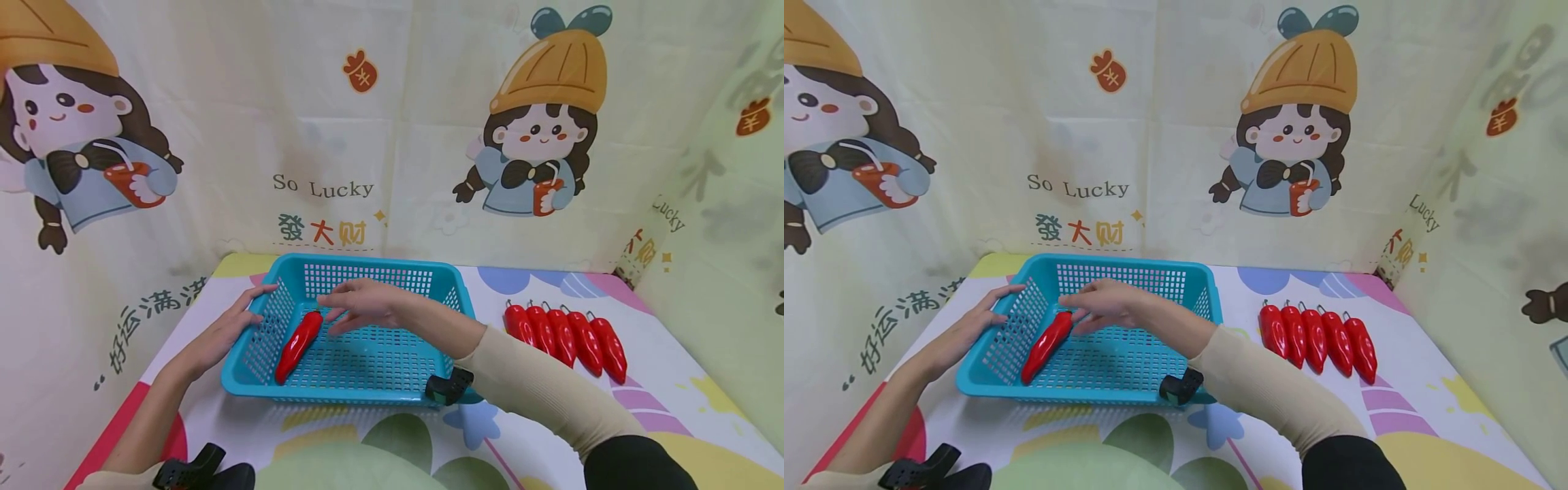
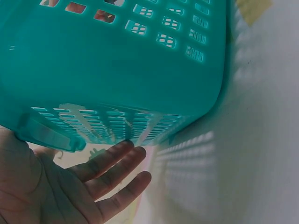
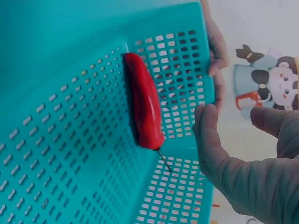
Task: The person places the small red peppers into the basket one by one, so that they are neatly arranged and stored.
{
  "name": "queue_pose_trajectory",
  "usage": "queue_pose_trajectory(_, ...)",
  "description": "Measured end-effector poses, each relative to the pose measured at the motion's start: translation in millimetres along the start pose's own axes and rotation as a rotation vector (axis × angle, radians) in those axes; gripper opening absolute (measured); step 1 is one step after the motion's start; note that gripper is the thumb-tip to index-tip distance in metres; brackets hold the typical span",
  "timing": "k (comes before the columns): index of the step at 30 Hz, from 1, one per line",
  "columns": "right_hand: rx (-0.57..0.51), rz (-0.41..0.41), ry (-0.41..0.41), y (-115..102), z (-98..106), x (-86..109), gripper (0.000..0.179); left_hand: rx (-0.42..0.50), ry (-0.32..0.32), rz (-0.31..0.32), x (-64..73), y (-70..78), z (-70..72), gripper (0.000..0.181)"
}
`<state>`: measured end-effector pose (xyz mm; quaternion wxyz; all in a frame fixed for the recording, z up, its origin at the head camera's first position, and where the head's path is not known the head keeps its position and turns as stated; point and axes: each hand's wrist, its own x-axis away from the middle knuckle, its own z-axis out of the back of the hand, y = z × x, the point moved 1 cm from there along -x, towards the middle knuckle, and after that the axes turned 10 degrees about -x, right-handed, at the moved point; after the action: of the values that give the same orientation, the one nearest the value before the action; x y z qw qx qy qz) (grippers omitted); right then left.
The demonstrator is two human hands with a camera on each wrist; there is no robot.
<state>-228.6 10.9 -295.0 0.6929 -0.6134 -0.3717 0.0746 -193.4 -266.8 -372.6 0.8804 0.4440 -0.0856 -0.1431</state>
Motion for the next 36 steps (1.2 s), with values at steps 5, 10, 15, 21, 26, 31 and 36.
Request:
queue_pose_trajectory(5, 0.006, 0.061, -0.006, -2.8, 6.0, 13.2, 0.058, -0.010, 0.001, 0.028, 0.8, -2.0, -1.3, 0.073)
queue_pose_trajectory(10, 0.046, 0.154, -0.002, -7.8, 12.8, 29.4, 0.053, -0.016, 0.008, 0.033, 1.0, -2.9, -1.3, 0.073)
queue_pose_trajectory(15, 0.060, 0.196, 0.021, -5.8, 19.6, 40.9, 0.055, -0.020, 0.013, 0.038, 1.0, -3.9, -0.8, 0.073)
queue_pose_trajectory(21, 0.154, 0.286, 0.108, 7.6, 22.5, 53.6, 0.056, -0.011, 0.009, 0.033, 1.0, -4.7, -1.9, 0.073)
queue_pose_trajectory(26, 0.252, 0.390, 0.164, 14.0, 19.9, 69.2, 0.058, -0.020, 0.013, 0.030, 0.1, -3.3, -2.1, 0.073)
queue_pose_trajectory(31, 0.280, 0.438, 0.214, 15.6, 20.2, 84.7, 0.059, -0.027, 0.017, 0.026, -1.6, -0.7, -1.4, 0.073)
queue_pose_trajectory(36, 0.288, 0.478, 0.262, 20.4, 24.6, 97.8, 0.058, -0.029, 0.015, 0.023, -2.8, 0.9, -0.2, 0.073)
